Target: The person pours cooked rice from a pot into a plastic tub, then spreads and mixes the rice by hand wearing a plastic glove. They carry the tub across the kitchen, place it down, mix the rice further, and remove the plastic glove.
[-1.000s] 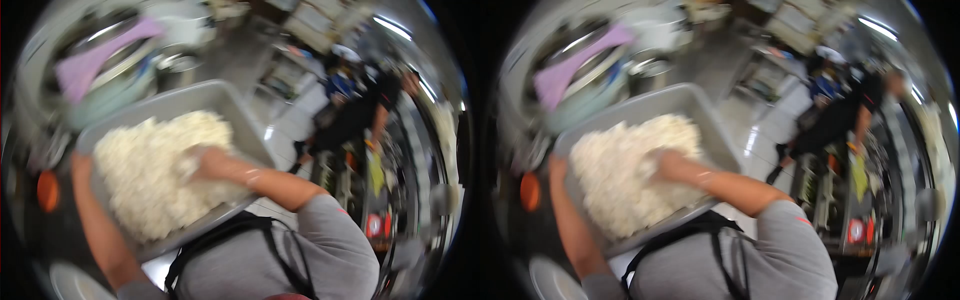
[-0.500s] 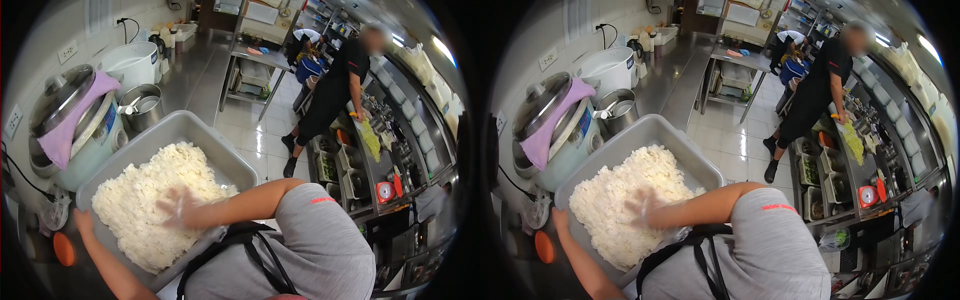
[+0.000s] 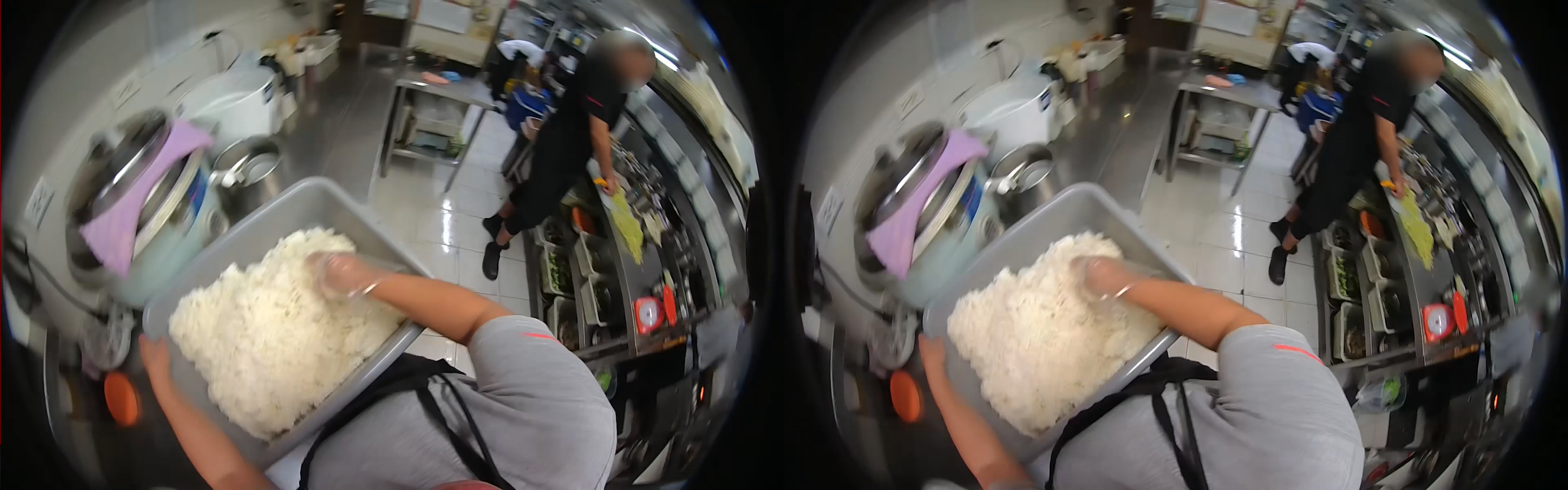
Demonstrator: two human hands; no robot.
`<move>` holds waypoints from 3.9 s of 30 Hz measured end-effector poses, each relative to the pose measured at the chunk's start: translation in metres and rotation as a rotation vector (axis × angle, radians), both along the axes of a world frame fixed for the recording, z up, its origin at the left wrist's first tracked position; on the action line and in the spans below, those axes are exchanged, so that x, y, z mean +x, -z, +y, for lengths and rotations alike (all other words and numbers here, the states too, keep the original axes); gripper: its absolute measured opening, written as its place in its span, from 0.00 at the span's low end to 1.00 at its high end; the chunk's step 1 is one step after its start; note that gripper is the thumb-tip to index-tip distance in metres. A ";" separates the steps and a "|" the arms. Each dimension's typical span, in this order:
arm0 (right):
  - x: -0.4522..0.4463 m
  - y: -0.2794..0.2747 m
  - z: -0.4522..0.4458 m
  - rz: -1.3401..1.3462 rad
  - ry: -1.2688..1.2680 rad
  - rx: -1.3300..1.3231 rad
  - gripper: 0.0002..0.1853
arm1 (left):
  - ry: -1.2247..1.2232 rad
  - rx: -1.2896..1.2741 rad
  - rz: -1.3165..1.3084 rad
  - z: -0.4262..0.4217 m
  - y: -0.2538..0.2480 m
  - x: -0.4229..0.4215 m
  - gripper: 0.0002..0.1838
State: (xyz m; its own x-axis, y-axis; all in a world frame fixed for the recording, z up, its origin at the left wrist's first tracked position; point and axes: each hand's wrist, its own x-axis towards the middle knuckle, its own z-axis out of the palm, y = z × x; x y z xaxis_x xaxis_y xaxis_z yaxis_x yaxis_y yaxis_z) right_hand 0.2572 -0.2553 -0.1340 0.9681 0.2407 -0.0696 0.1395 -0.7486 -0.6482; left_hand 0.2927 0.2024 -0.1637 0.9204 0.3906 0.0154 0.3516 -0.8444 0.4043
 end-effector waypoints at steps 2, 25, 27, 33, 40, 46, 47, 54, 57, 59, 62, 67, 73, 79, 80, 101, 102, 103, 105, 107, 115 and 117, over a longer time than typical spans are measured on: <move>-0.010 -0.042 0.003 -0.011 0.040 -0.097 0.23 | -0.029 -0.014 0.005 -0.008 -0.008 -0.002 0.31; 0.029 -0.056 0.151 0.027 -0.907 -0.498 0.39 | -0.225 -0.169 -0.051 -0.037 -0.040 -0.019 0.24; 0.004 -0.069 0.131 0.054 -0.909 -0.516 0.44 | -0.126 -0.142 -0.119 -0.032 -0.031 -0.016 0.21; -0.055 -0.060 0.054 0.027 -0.839 -0.637 0.39 | -0.021 -0.193 -0.058 0.006 0.000 0.007 0.31; -0.083 -0.029 0.023 -0.001 -0.695 -0.619 0.26 | -0.030 -0.151 -0.125 -0.002 -0.010 0.003 0.29; -0.057 0.002 0.029 -0.101 -0.546 -0.462 0.23 | -0.024 -0.056 -0.087 0.012 -0.001 0.008 0.30; -0.056 0.002 0.027 -0.072 -0.496 -0.407 0.22 | -0.025 -0.031 -0.112 0.013 0.005 0.002 0.30; -0.057 -0.030 0.016 0.006 -0.215 -0.197 0.23 | -0.034 -0.143 -0.057 0.018 0.004 0.002 0.30; -0.062 -0.031 0.007 0.030 -0.148 -0.090 0.23 | -0.049 -0.078 -0.022 0.012 -0.005 0.002 0.31; -0.061 -0.033 0.003 0.070 -0.113 -0.080 0.24 | -0.043 -0.068 -0.014 0.017 0.000 0.007 0.31; -0.064 -0.032 -0.001 0.098 -0.100 -0.045 0.24 | -0.015 -0.039 -0.191 0.037 0.028 0.022 0.28; -0.073 -0.018 0.000 0.016 -0.147 -0.003 0.30 | 0.051 -0.114 -0.009 0.022 0.002 0.019 0.32; -0.092 -0.051 -0.021 -0.014 -0.236 -0.180 0.33 | 0.032 -0.030 -0.038 0.025 0.002 0.019 0.28; -0.076 -0.065 -0.052 -0.061 -0.052 -0.016 0.11 | -0.007 -0.074 -0.041 -0.004 -0.021 0.009 0.27; -0.075 -0.055 -0.053 -0.103 -0.065 0.009 0.10 | 0.027 -0.125 -0.060 0.011 -0.009 0.013 0.26; -0.091 0.030 -0.049 0.083 0.008 -0.034 0.12 | 0.081 -0.125 -0.145 0.037 0.012 0.030 0.30; -0.092 0.028 -0.050 0.071 -0.013 -0.022 0.12 | 0.088 -0.148 -0.120 0.035 0.007 0.026 0.30; -0.095 0.026 -0.052 0.060 -0.030 -0.008 0.12 | 0.099 -0.170 -0.093 0.032 0.002 0.025 0.30; -0.101 0.013 -0.053 0.046 -0.040 0.013 0.11 | 0.103 -0.173 -0.080 0.026 -0.001 0.025 0.30; -0.107 0.004 -0.052 0.039 -0.042 0.000 0.12 | 0.073 -0.127 -0.102 0.025 0.001 0.023 0.29; -0.109 0.011 -0.048 -0.054 -0.037 -0.201 0.09 | 0.099 -0.022 -0.039 0.010 -0.013 0.019 0.26; -0.088 0.081 -0.053 -0.180 -0.021 -0.096 0.10 | 0.142 0.005 -0.088 -0.024 -0.017 0.032 0.26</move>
State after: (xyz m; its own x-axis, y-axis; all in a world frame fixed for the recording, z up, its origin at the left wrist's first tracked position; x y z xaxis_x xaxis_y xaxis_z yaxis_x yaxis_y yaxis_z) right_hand 0.1691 -0.3083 -0.2146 0.9619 0.2613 0.0806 0.2627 -0.8017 -0.5369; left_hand 0.3249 0.1787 -0.1471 0.9613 0.2565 0.1002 0.1919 -0.8851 0.4239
